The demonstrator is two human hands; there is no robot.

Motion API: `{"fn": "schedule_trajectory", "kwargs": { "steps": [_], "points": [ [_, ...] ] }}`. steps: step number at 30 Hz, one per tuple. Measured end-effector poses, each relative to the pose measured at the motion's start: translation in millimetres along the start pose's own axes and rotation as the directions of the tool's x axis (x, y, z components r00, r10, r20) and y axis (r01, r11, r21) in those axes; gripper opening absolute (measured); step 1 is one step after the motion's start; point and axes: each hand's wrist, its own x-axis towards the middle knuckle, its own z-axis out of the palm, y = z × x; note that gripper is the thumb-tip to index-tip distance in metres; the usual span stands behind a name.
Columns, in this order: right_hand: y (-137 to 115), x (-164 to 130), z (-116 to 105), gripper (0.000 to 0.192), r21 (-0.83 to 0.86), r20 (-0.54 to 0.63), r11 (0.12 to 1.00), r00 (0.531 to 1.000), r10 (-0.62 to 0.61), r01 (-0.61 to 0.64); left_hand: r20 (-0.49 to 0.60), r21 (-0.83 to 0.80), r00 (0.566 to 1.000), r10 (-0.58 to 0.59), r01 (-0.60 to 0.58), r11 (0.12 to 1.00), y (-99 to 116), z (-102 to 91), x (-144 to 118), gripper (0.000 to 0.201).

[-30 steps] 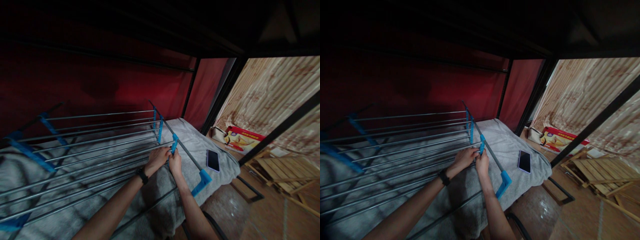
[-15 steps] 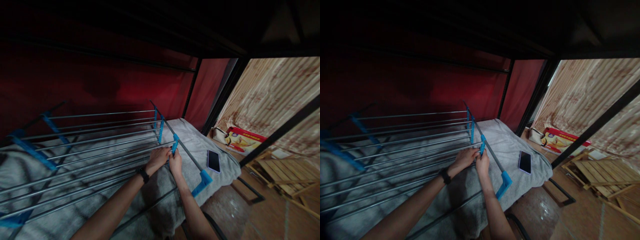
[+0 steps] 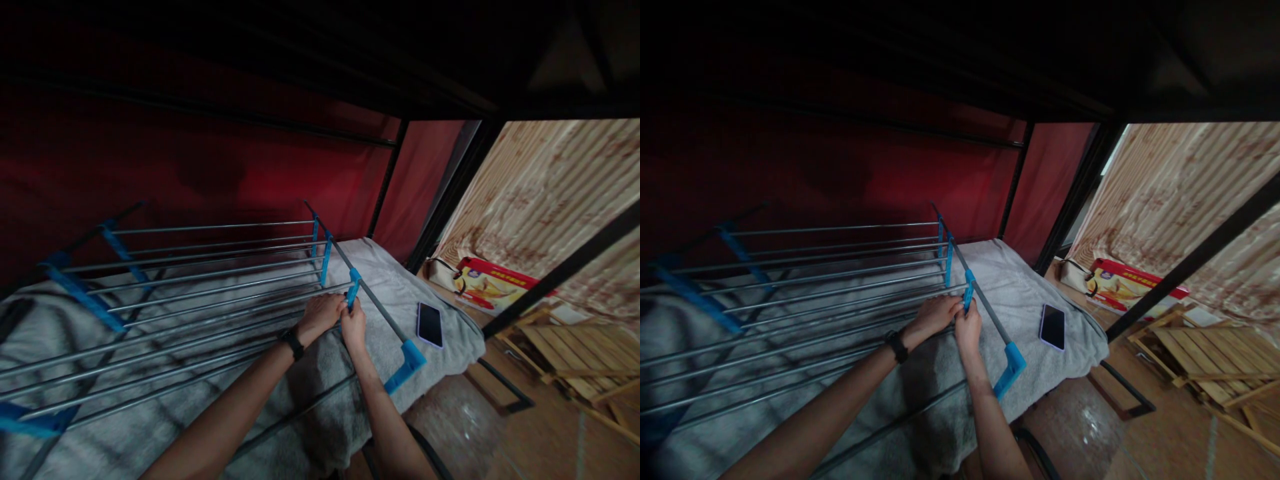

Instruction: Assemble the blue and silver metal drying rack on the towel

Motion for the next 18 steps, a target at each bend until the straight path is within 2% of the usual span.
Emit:
{"fn": "schedule_trajectory", "kwargs": {
  "steps": [2,4,5,7,9,10,12,14,16,18],
  "points": [
    [0,-2,-3,0.033,0.04,0.024,0.999,1.0,0.012,-0.013,-0.029,0.001,1.0,-0.008,0.008,1.0,5,1.7,-9,0.029],
    [2,-7,-8,0.032,0.076,0.069,0.997,0.997,0.023,-0.028,-0.114,0.021,0.993,0.009,-0.007,1.0,7,7.6,-28,0.034],
    [4,-11,-11,0.031,0.091,0.095,0.995,0.995,0.029,-0.038,-0.2,0.059,0.978,0.063,-0.052,0.997,6,12.5,-41,0.036],
    [15,-18,-16,0.031,0.106,0.146,0.992,0.988,0.052,-0.067,-0.321,0.157,0.916,0.239,-0.198,0.968,-1,26.2,-71,0.039],
    [34,-24,-20,0.035,0.07,0.156,0.992,0.983,0.093,-0.105,-0.33,0.213,0.879,0.344,-0.286,0.934,-15,42.7,-107,0.04],
    [46,-26,-21,0.037,0.035,0.19,0.992,0.975,0.116,-0.124,-0.318,0.22,0.882,0.348,-0.288,0.932,-24,51.0,-125,0.04],
    [70,-29,-22,0.044,-0.024,0.265,0.986,0.95,0.163,-0.162,-0.31,0.204,0.916,0.254,-0.197,0.959,-45,65.4,-158,0.043],
    [91,-31,-22,0.048,-0.094,0.308,0.977,0.927,0.212,-0.192,-0.336,0.171,0.938,0.089,-0.032,0.985,-68,74.8,-183,0.049],
    [105,-31,-22,0.049,-0.146,0.308,0.969,0.921,0.237,-0.2,-0.355,0.14,0.934,-0.044,0.1,0.985,-90,78.0,-198,0.058],
    [111,-30,-21,0.049,-0.188,0.292,0.967,0.93,0.221,-0.171,-0.336,0.131,0.936,-0.108,0.16,0.978,-108,76.0,-203,0.061]
  ]
}}
